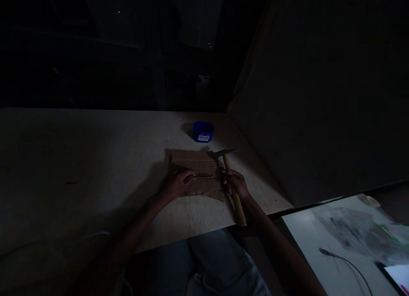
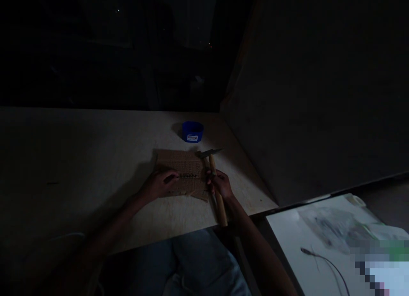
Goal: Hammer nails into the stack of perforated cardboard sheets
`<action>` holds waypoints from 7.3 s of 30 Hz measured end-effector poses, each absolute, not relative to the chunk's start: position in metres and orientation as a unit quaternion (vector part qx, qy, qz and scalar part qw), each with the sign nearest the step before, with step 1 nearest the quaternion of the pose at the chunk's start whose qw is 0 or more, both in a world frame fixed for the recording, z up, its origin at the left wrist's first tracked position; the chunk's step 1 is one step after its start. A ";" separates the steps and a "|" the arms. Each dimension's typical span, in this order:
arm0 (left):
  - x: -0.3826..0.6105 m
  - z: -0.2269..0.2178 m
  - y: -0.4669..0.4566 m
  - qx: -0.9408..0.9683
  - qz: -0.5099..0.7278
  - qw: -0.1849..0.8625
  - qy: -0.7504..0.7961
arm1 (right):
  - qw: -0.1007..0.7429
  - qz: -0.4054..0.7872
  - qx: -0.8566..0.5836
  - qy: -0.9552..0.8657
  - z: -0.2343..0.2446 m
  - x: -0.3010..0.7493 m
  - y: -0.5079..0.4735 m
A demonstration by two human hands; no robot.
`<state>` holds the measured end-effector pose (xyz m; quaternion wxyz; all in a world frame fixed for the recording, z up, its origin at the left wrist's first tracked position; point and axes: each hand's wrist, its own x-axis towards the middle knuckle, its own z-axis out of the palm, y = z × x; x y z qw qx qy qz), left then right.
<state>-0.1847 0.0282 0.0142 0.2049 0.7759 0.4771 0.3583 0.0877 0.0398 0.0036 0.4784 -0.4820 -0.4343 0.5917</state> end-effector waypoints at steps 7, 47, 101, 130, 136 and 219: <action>-0.211 0.024 0.030 0.743 0.396 0.236 0.485 | 0.496 0.601 -0.442 -0.444 0.027 0.075 0.016; -0.197 -0.010 0.028 0.767 0.361 0.178 0.501 | 0.038 0.125 -0.599 -0.790 0.065 -0.001 0.071; -0.198 -0.015 0.030 0.788 0.358 0.110 0.489 | 0.156 0.221 -0.595 -0.757 0.045 0.029 0.082; -0.198 -0.017 0.031 0.777 0.359 0.133 0.499 | 0.137 0.214 -0.571 -0.781 0.042 0.043 0.078; -0.197 -0.012 0.030 0.775 0.357 0.128 0.505 | 0.144 0.228 -0.561 -0.782 0.044 0.045 0.077; -0.172 -0.017 0.042 0.647 0.439 0.303 0.545 | 0.233 0.390 -0.531 -0.716 0.076 0.037 -0.015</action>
